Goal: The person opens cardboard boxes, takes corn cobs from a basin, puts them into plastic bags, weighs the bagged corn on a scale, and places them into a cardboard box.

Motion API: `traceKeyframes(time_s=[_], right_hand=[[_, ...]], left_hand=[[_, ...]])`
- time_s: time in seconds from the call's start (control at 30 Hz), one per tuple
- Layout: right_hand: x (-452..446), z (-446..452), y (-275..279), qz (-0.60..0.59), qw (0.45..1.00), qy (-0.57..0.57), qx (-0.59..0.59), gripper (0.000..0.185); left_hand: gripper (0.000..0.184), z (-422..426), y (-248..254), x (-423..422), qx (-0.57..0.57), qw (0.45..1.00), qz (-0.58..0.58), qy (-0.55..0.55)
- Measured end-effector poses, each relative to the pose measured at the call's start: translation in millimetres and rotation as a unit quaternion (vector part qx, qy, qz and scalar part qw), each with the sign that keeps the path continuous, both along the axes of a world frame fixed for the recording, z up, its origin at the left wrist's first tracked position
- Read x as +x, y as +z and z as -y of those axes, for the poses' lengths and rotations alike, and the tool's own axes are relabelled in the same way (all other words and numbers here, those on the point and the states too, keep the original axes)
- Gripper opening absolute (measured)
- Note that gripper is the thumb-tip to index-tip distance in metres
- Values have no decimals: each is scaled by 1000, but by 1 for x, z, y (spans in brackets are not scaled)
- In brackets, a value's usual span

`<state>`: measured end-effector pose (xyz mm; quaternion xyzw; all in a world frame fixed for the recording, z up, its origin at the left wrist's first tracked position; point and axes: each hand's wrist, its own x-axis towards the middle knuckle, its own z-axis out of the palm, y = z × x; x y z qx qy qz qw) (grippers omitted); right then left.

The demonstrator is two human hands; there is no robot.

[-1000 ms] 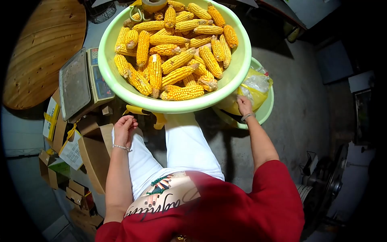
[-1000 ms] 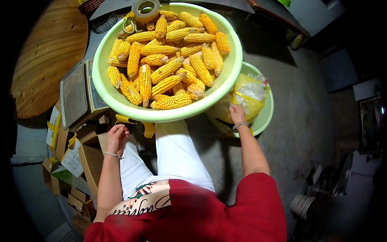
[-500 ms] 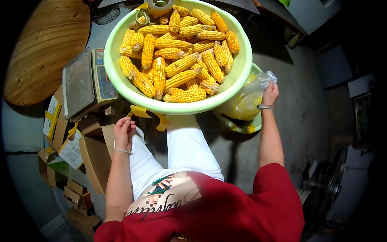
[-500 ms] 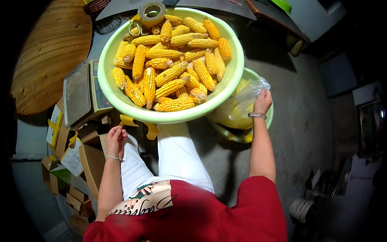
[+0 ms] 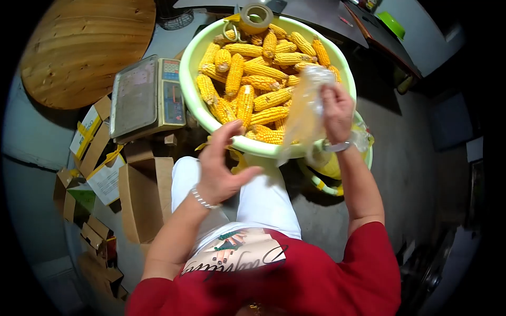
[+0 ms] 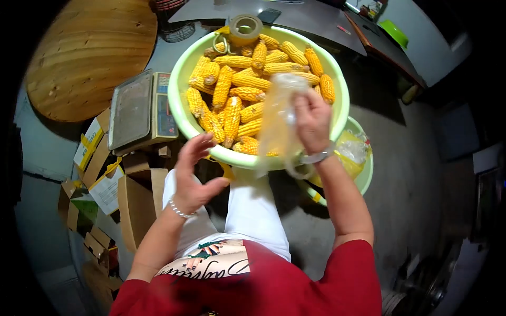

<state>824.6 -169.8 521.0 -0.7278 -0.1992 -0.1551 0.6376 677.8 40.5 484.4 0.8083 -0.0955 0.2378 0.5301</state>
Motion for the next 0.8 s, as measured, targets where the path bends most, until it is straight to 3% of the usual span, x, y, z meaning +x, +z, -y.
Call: traceKeyframes(time_s=[0.1,0.13,0.23,0.27,0.37,0.4,0.5,0.53,0.57,0.63,0.73,0.8], right_hand=[[2,-51,-15,-50,994,100,-14,17],[-5,-68,-6,-71,989,130,20,21],[13,-88,-25,-95,979,181,18,23],[18,-89,-27,-89,979,182,-24,23],[34,-90,-29,-114,971,157,-138,25],[48,-87,-37,-116,962,161,-185,27],[62,-89,-48,-74,945,43,-317,27],[53,-89,-35,-76,950,48,-299,31],[37,-91,-20,-71,968,75,-230,37],[24,-92,-14,185,940,102,-267,43],[-6,-105,-10,252,896,173,-322,43],[1,-106,-29,177,894,172,-374,40]], left_hand=[[96,25,6,24,73,995,58,40],[84,29,9,29,95,989,68,93],[66,11,-12,43,-48,996,-43,66],[45,8,-10,41,-225,967,-116,38],[34,-24,-29,47,-184,974,-103,83],[25,-28,-25,46,-254,953,-132,97],[18,-46,-33,52,-55,970,-144,188],[15,-49,-38,56,-18,965,-143,219],[16,-52,-34,58,-5,960,-163,226],[18,-53,-27,58,22,949,-209,236],[19,-51,-28,65,35,943,-225,243],[19,-46,-27,69,31,944,-224,240]])
